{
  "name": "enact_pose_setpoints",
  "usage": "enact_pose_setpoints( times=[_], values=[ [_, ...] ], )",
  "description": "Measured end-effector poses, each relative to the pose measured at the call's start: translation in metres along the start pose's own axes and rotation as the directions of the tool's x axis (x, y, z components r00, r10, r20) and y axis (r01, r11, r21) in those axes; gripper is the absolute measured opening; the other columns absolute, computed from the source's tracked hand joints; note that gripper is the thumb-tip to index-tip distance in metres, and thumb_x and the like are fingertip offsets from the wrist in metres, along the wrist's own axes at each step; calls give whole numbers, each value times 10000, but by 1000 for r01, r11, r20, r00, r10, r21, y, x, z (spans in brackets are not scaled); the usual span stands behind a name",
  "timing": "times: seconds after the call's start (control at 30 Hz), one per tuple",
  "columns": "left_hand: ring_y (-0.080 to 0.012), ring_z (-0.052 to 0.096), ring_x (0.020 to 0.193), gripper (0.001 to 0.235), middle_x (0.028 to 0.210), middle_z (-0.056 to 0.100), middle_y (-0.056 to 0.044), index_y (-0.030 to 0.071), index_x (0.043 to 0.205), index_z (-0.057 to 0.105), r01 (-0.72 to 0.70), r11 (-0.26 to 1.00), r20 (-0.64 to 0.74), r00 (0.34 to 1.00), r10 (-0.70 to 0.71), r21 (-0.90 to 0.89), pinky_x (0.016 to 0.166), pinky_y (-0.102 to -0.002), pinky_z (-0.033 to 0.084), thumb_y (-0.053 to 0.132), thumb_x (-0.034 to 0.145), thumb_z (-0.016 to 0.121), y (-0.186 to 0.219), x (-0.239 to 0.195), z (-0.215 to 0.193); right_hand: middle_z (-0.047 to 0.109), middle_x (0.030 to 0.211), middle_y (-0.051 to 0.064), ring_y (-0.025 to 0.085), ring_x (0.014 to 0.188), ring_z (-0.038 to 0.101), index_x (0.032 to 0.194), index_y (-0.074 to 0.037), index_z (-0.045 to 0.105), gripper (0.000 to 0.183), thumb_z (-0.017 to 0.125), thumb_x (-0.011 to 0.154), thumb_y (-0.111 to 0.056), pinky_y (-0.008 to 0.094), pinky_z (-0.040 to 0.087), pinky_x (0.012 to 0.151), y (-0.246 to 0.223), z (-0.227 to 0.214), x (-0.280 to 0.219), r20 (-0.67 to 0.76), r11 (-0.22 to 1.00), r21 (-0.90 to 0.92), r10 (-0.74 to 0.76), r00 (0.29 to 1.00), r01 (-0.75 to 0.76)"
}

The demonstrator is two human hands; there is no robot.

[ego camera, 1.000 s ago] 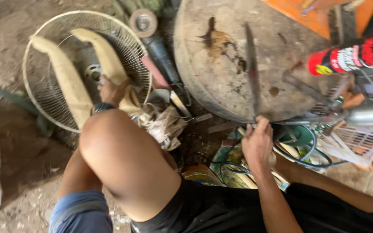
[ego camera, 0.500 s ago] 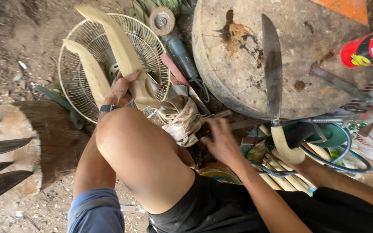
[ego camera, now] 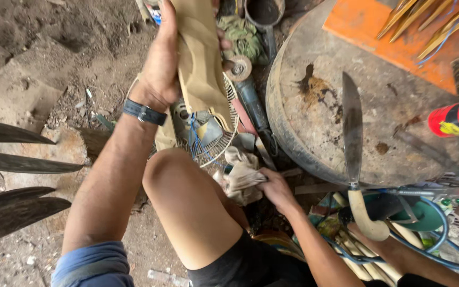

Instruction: The person uses a spray gun to apply a finish to a long, curved wooden object, likely a cricket bat. They hold the object with one hand and spray with the other, rotating the object to cover different sides. The person also wipes the object with a cloth at one point.

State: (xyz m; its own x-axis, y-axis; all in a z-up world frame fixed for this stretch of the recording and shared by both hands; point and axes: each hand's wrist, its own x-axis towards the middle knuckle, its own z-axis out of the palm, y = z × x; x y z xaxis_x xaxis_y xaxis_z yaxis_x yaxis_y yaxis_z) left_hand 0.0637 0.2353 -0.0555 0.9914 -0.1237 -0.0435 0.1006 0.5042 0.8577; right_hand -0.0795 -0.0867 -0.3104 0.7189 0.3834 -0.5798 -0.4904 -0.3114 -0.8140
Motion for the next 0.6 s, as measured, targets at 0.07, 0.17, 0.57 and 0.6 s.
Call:
enact_pose_setpoints(
  times=[0.07, 0.17, 0.57, 0.6],
  values=[
    [-283, 711, 909, 1015, 1012, 690, -176, -34, 1326, 544, 75, 987, 48, 996, -69, -141, 821, -438, 632, 856, 902, 305, 0, -1, 30, 692, 1255, 144, 268, 1165, 622, 1300, 23, 634, 469, 601, 840, 108, 381, 453, 1024, -32, -31, -30, 38, 902, 400, -194, 980, 163],
    [-264, 692, 822, 1022, 926, 678, -155, -26, 1259, 603, 140, 950, 112, 987, -113, -280, 740, -399, 598, 860, 880, 265, -11, -12, 67, 661, 1301, 95, 235, 1192, 626, 1388, -104, 599, 613, 596, 799, 65, 421, 478, 1010, -97, -75, -88, -159, 565, 748, -359, 920, 350],
    [-229, 508, 1328, 615, 1426, 553, -148, 16, 1473, 463, 134, 990, 74, 988, -137, 40, 1195, -371, 337, 472, 1077, 346, -138, -95, 160, 87, 1754, 239, 416, 1639, 220, 1652, -251, 291, 1083, 871, 739, -207, 596, 326, 1311, -274, -57, -97, -250, 489, -619, -865, 436, 615],
    [-193, 452, 1390, 609, 1495, 499, -108, 29, 1508, 422, 142, 986, 48, 988, -147, 84, 1218, -347, 301, 470, 1097, 339, -148, -95, 156, 171, 1745, 212, 393, 1629, 273, 1655, -243, 278, 1055, 862, 777, -237, 576, 326, 1324, -277, -59, -98, -309, 556, -569, -827, 469, 605]
  ],
)
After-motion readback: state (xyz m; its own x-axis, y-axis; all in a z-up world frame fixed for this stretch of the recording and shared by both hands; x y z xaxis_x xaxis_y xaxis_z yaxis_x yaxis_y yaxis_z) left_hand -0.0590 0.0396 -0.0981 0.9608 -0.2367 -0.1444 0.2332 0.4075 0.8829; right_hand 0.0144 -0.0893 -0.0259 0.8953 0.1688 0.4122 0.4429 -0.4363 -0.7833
